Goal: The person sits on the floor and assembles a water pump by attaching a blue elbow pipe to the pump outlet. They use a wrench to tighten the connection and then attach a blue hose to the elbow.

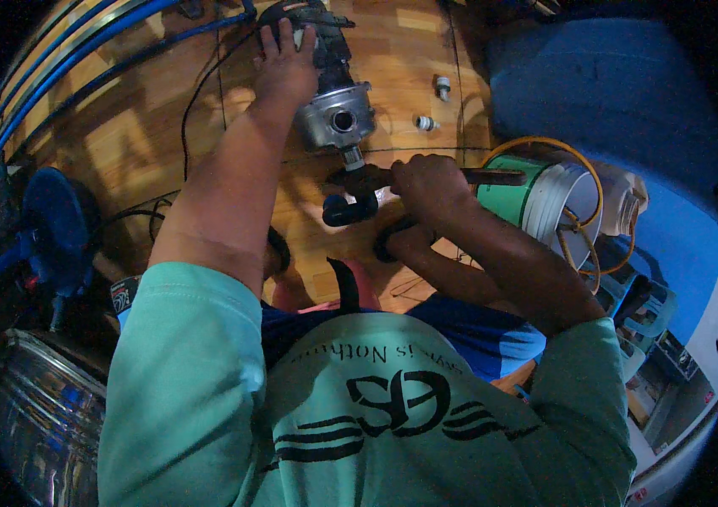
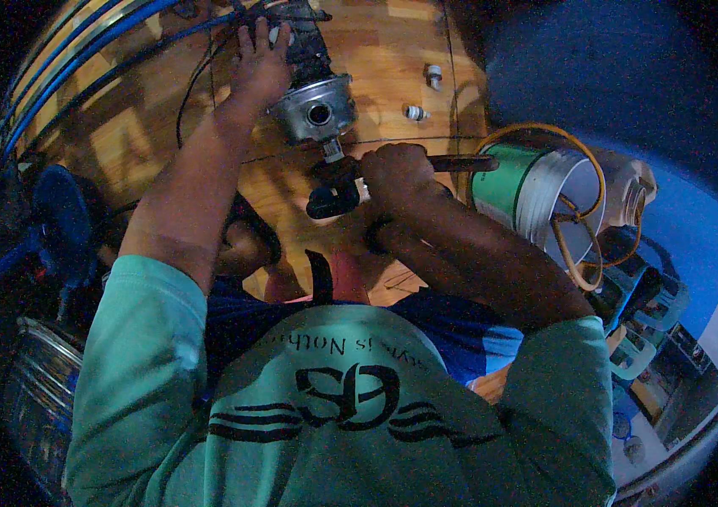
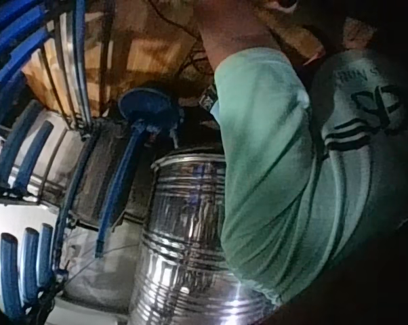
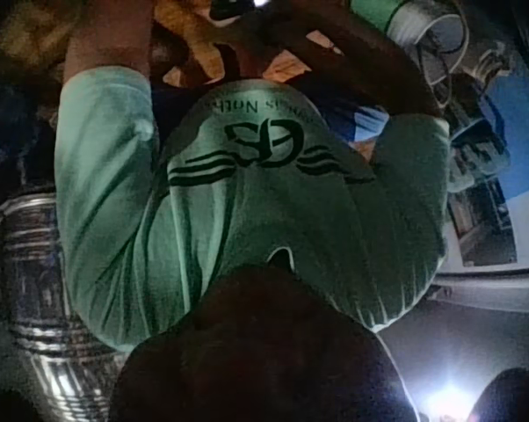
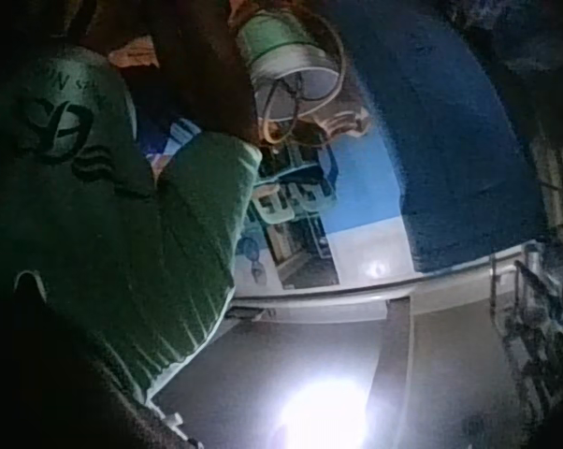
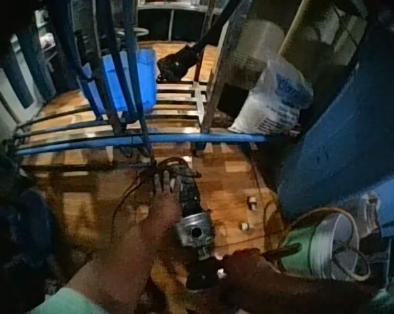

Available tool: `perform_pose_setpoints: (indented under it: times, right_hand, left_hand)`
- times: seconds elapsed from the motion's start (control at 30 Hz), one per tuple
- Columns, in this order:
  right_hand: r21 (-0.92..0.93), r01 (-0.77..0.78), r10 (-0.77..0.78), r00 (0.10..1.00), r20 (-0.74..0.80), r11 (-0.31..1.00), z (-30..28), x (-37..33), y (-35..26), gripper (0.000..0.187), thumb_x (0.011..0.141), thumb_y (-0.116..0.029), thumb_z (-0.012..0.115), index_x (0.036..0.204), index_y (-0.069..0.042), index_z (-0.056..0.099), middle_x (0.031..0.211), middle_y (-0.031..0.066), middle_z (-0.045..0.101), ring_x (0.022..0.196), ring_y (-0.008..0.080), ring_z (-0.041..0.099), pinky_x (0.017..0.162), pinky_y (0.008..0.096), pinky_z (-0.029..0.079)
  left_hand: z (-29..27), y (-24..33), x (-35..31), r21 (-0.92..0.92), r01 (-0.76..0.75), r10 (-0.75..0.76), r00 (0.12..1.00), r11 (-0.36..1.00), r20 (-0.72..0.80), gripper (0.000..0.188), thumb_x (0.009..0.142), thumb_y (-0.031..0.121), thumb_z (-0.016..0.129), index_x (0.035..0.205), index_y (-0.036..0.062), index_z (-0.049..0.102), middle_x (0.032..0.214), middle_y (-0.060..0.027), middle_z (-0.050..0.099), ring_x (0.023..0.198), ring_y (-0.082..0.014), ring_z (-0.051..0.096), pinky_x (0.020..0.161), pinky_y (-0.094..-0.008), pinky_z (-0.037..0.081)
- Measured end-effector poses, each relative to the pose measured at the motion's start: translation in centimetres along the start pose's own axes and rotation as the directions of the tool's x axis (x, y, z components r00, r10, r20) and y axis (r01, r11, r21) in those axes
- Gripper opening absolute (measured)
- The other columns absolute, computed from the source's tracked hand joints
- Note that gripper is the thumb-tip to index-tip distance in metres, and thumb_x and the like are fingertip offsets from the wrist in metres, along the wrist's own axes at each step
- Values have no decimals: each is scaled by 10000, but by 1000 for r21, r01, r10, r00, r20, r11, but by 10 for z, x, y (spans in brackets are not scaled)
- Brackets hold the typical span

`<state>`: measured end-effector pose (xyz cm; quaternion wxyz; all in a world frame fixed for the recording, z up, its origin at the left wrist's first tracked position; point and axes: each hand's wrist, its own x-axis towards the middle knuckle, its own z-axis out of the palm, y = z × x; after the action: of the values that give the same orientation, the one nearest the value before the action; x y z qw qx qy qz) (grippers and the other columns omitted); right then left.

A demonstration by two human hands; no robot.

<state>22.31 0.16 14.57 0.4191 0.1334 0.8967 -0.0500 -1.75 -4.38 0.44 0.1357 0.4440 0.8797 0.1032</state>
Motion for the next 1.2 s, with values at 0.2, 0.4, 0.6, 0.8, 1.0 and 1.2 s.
perform_pose_setpoints:
  times: [0.2, 0.4, 0.6, 0.8, 1.0, 1.2]
  right_hand:
    - [-10, 9, -10, 1000, -10, 1000, 8, 4, 25, 291, 925, -345, 685, 1061, -91, 728, 913, 137, 753, 871, 307, 752, 746, 451, 601]
    - [6, 44, -44, 999, -32, 999, 1, 11, 21, 306, 912, -377, 700, 1047, -105, 741, 891, 139, 750, 884, 308, 747, 772, 449, 595]
    - [74, 92, -89, 995, -44, 993, 9, 18, 44, 333, 887, -394, 721, 1042, -100, 739, 921, 133, 748, 896, 313, 744, 769, 456, 592]
    - [58, 84, -74, 985, -154, 995, 58, 53, 80, 354, 830, -422, 758, 1013, -120, 730, 859, 127, 728, 851, 336, 730, 739, 472, 581]
    - [179, 354, -298, 913, -279, 918, 119, 107, 133, 350, 856, -463, 696, 941, -125, 722, 790, 144, 707, 789, 364, 717, 689, 501, 567]
    - [147, 204, -181, 971, -155, 968, 107, 62, 119, 329, 890, -429, 650, 1020, -131, 699, 904, 162, 719, 868, 364, 719, 712, 487, 565]
  left_hand:
    - [6, -4, -2, -2, -16, 16, 999, 1000, -48, 798, 929, 337, 691, 1607, 240, 281, 1694, -200, 104, 1538, -508, 72, 1169, -704, 244]
    - [-17, 1, 17, 178, -23, 23, 1000, 984, -3, 982, 737, 457, 826, 1568, 223, 359, 1644, -207, 252, 1500, -471, 238, 1215, -637, 177]
    - [-2, -12, 22, 197, -77, 106, 984, 977, -141, 1051, 679, 555, 854, 1555, 217, 382, 1625, -190, 311, 1503, -434, 260, 1240, -589, 143]
    - [-6, -13, 15, 223, -51, 85, 985, 974, -147, 1061, 684, 631, 833, 1551, 212, 388, 1612, -170, 337, 1500, -413, 276, 1240, -585, 149]
    - [-8, 0, 18, 202, -46, 76, 987, 978, -144, 1013, 708, 645, 811, 1533, 213, 414, 1600, -164, 350, 1484, -408, 301, 1234, -589, 169]
    - [-6, -5, 14, 244, 6, 23, 993, 970, -116, 1014, 737, 657, 783, 1564, 229, 380, 1608, -170, 335, 1491, -407, 285, 1239, -594, 135]
